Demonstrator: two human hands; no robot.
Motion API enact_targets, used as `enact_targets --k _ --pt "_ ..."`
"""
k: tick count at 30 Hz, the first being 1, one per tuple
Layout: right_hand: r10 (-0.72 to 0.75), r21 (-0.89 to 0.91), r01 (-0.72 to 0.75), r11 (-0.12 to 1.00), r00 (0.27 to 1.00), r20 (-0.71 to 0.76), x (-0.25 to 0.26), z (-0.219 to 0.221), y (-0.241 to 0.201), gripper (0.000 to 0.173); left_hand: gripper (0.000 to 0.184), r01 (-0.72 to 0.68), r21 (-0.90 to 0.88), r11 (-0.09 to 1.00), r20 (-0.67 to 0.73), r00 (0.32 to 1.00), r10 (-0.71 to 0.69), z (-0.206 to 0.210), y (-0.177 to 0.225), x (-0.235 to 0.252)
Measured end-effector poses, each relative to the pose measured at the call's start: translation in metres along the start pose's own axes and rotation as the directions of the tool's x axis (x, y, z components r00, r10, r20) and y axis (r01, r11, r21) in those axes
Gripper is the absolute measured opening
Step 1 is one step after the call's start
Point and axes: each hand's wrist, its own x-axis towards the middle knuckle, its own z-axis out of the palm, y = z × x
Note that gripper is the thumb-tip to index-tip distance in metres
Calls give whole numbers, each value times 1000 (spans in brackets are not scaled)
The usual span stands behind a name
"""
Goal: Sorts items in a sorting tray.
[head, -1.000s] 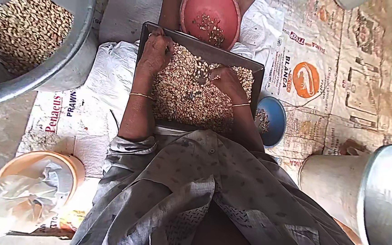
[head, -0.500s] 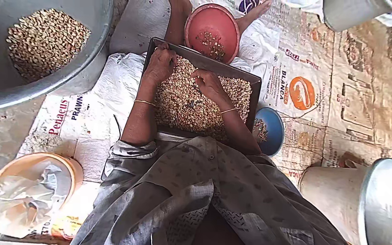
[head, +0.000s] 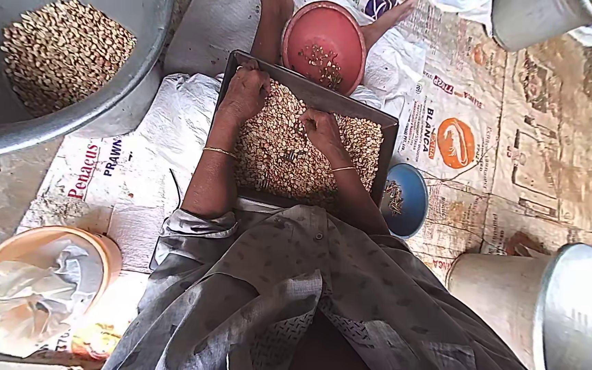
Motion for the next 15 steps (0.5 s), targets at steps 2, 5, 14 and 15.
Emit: enact_targets --k 2,5,14,15 --pt "-3 -10 3 1000 1000 28 0 4 -4 28 21 -3 2 1000 -3 1000 3 1 0 -1" --pt "36 22 -37 999 999 12 1 -1 -3 27 21 1 3 1000 -7 1000 -1 1 -1 -1" --pt "34 -302 24 953 982 185 -18 -4 -33 22 22 4 0 1000 -1 1000 -4 -1 2 -3" --pt "53 -328 8 945 983 176 -19 -2 -38 20 22 4 1 1000 -3 1000 -4 -1 2 -3"
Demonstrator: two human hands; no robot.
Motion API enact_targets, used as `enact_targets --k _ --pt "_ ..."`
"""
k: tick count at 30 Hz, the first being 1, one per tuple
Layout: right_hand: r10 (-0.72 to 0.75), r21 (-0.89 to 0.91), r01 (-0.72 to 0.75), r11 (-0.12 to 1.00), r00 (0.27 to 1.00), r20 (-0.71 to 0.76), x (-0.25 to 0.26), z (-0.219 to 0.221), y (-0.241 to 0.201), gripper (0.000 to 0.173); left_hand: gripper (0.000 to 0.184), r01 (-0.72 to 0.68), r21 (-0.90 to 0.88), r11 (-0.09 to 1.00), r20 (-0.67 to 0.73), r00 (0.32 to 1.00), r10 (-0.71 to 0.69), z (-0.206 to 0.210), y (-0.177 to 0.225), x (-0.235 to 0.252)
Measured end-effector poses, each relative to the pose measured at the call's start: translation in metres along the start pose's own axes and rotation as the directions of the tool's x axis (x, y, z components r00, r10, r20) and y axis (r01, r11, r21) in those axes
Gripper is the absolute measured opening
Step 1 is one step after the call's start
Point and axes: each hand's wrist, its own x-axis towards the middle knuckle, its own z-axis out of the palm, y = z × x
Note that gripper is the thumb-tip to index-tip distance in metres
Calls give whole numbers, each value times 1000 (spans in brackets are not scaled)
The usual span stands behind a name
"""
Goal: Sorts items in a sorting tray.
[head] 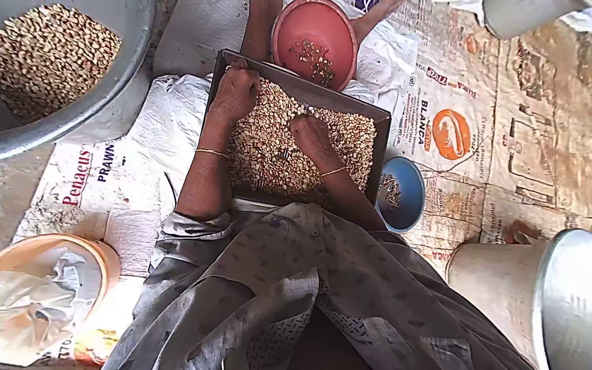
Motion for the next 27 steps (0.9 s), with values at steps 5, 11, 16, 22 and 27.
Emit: enact_targets --k 5,11,16,22,27 --pt "80 -36 -78 996 995 63 -4 -4 -14 21 22 -9 0 1000 -4 1000 9 2 1 0" --pt "181 508 84 857 874 -451 16 -12 31 21 21 23 20 1000 -1 1000 -23 3 -2 3" --pt "299 785 261 562 820 -487 21 -24 62 55 21 22 16 1000 11 1000 -22 3 -1 3" --pt "-55 412 86 907 995 -85 3 -6 39 18 21 -4 19 1000 7 1000 4 3 -3 3" --pt "-105 9 104 994 992 74 -3 -1 12 20 21 -2 21 1000 2 1000 2 2 -1 1"
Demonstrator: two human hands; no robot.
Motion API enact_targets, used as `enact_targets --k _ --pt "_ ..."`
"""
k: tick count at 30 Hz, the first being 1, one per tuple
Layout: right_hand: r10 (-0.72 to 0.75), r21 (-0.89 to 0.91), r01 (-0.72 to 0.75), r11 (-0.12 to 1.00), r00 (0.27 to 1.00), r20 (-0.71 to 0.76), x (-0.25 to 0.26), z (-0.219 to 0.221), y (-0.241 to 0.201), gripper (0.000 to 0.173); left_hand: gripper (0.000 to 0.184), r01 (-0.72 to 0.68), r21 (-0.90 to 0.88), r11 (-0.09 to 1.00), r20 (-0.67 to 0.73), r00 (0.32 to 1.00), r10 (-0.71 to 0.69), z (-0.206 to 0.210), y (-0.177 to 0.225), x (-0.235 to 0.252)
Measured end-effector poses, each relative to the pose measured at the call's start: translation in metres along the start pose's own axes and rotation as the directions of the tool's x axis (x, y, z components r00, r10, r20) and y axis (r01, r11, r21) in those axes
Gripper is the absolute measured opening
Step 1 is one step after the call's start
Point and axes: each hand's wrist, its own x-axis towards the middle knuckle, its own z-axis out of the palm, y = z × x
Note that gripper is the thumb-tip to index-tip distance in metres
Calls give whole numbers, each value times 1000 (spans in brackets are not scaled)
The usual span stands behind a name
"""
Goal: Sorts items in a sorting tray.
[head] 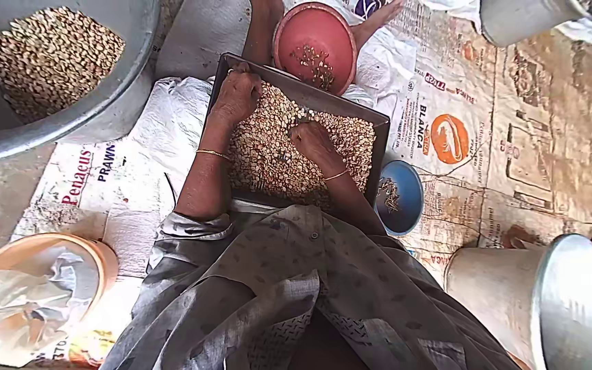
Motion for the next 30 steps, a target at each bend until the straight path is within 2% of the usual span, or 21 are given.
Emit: enact_targets --k 4,10,18,22,25,28,30 --pt "27 -16 -28 999 1000 -11 -2 2 -8 20 21 -7 -8 1000 8 1000 7 -1 1 0" --pt "-7 240 15 971 999 -34 1 3 15 18 22 21 -11 1000 10 1000 -21 -1 0 0" --pt "-96 161 104 981 994 -59 2 7 15 16 23 14 -3 1000 15 1000 -14 -1 0 1" --pt "-54 208 59 976 998 -30 2 4 14 14 22 8 -8 1000 11 1000 -7 1 -1 2" --pt "-49 212 65 975 996 -78 4 9 12 20 21 -2 -4 1000 8 1000 2 1 -2 2" --pt "-74 146 90 985 991 -114 3 11 5 22 22 2 -3 1000 10 1000 -2 1 -1 1" --pt "-55 107 64 992 995 -81 3 9 -1 23 22 13 -4 1000 14 1000 -13 0 0 1"
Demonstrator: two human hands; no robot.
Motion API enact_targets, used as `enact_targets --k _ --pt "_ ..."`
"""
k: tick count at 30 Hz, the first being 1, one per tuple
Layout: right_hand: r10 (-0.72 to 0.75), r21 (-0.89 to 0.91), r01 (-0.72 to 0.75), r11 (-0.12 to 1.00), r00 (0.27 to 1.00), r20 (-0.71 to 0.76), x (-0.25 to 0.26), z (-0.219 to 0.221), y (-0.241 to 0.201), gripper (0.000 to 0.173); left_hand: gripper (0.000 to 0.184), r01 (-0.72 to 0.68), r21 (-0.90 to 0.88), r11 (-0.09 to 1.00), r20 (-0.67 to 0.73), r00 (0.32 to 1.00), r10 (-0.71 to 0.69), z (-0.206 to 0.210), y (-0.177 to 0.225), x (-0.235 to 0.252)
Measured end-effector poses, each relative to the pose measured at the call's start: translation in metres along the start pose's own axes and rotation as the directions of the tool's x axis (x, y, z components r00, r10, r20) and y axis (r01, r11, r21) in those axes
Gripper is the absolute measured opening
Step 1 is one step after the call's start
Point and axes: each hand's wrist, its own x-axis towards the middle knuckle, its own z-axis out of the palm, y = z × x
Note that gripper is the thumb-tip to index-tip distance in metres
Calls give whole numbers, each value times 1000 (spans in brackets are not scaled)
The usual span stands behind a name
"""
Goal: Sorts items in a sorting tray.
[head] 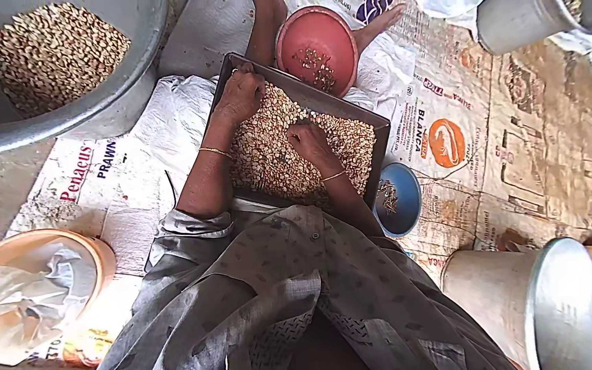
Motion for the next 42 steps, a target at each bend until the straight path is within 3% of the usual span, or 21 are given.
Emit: enact_targets --k 6,8,10,12,14,17,19,21,25,30,34,35,37,38,39,40,41,42 --pt "41 43 -42 998 998 40 2 1 -3 21 22 -5 -1 1000 -4 1000 5 1 0 0" --pt "45 267 17 963 973 -225 6 -1 11 18 21 0 -1 1000 -11 1000 0 2 -2 1" --pt "196 596 162 787 849 -490 16 -14 23 24 21 1 -7 1000 -21 1000 -1 3 -4 3" --pt "328 744 169 647 818 -472 22 -32 29 33 21 1 -5 1000 -21 1000 -2 5 -5 2" --pt "287 664 95 742 849 -443 26 -28 33 27 20 -1 -5 1000 -21 1000 1 4 -5 2" --pt "112 287 4 958 915 -388 29 -1 28 28 20 -9 -2 1000 -28 1000 9 4 -4 3" --pt "73 104 -40 994 938 -338 32 14 22 29 21 -4 6 1000 -12 1000 4 3 -4 1" --pt "49 38 -38 999 939 -340 36 18 21 25 21 -4 11 1000 -4 1000 4 2 -4 2" --pt "80 70 -57 996 924 -375 31 18 21 25 21 -2 7 1000 -11 1000 2 3 -3 3" --pt "176 336 -41 941 907 -383 20 1 26 22 22 3 -4 1000 -2 1000 -3 1 -1 1" --pt "130 581 -85 810 991 -37 6 -12 33 15 21 7 -12 1000 0 1000 -7 1 -1 1" --pt "97 650 -66 757 995 -13 3 -14 32 13 21 7 -12 1000 -4 1000 -7 1 -2 1" --pt "153 850 141 507 956 -250 2 -18 30 15 21 0 -13 1000 -12 1000 0 2 -3 2" --pt "256 901 286 328 891 -376 7 -24 30 20 20 -7 -14 1000 -17 1000 6 3 -3 2" --pt "377 906 390 165 824 -423 13 -33 30 22 20 -16 -16 1000 -22 1000 16 3 -3 1" --pt "488 896 437 74 768 -415 20 -40 30 20 19 -19 -16 1000 -21 1000 18 3 -4 1" --pt "551 900 431 67 736 -393 26 -43 29 19 20 -20 -14 1000 -19 1000 19 3 -4 0" --pt "545 918 374 134 746 -384 30 -39 27 18 20 -21 -15 1000 -21 1000 21 3 -4 0"
